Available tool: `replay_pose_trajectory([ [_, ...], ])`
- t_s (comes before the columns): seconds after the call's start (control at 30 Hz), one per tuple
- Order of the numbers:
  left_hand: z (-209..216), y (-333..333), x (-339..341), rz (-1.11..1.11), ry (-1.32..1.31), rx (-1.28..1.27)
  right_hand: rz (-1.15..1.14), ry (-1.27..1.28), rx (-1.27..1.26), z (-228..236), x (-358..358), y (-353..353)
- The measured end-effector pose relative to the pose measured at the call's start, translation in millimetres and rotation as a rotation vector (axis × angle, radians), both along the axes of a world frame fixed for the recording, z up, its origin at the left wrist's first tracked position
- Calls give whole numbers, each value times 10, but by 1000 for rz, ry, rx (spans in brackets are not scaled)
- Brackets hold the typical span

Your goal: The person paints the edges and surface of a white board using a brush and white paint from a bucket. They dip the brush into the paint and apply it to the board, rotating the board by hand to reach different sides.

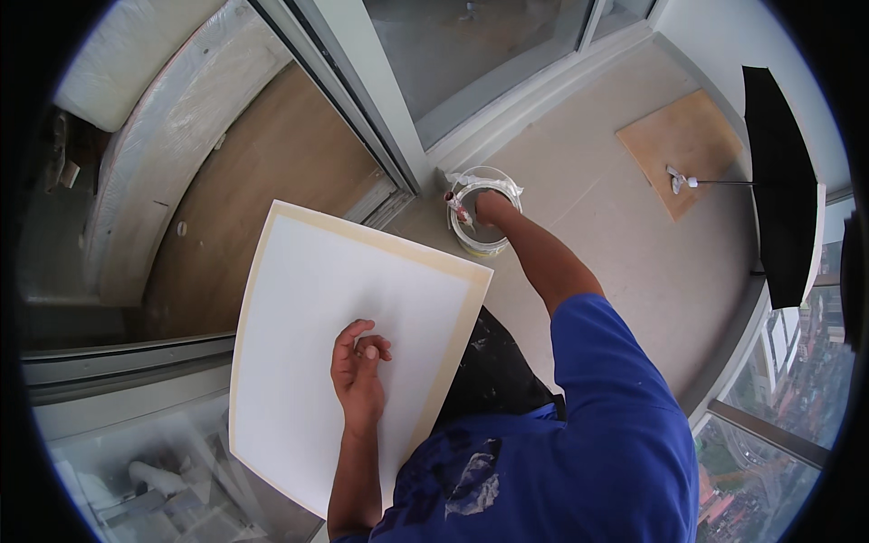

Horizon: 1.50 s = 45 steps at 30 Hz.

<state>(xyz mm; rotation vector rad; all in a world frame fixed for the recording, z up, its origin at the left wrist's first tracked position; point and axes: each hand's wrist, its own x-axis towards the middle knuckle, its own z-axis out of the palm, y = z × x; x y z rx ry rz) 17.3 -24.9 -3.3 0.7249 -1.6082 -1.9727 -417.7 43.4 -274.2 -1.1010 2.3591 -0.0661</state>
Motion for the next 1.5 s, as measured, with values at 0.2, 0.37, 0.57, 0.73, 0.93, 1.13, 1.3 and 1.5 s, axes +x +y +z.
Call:
replay_pose_trajectory([
  [0.2, -3, -35, -55, -35, 4, 1, -97, 12, -61, -37, -10, 64],
  [0.37, -7, -78, -102, -54, 43, 37, -56, 29, -77, 194, -77, 158],
  [0.57, 2, -56, 26, -26, 70, 59, -352, -6, -489, 1095, 264, 730],
  [0.73, -37, -39, -4, -59, 85, 58, -468, -73, -623, 1362, 415, 1314],
  [0.93, -54, -21, -8, -74, 105, 46, -457, -47, -607, 1383, 482, 1498],
  [1.13, -64, -28, 11, -61, 104, 48, -417, -10, -573, 1408, 505, 1551],
  [1.3, -60, -38, 25, -70, 102, 30, -452, -12, -665, 1427, 589, 1486],
  [1.5, -40, -12, 5, -80, 93, 2, -474, 16, -664, 1286, 649, 1601],
])
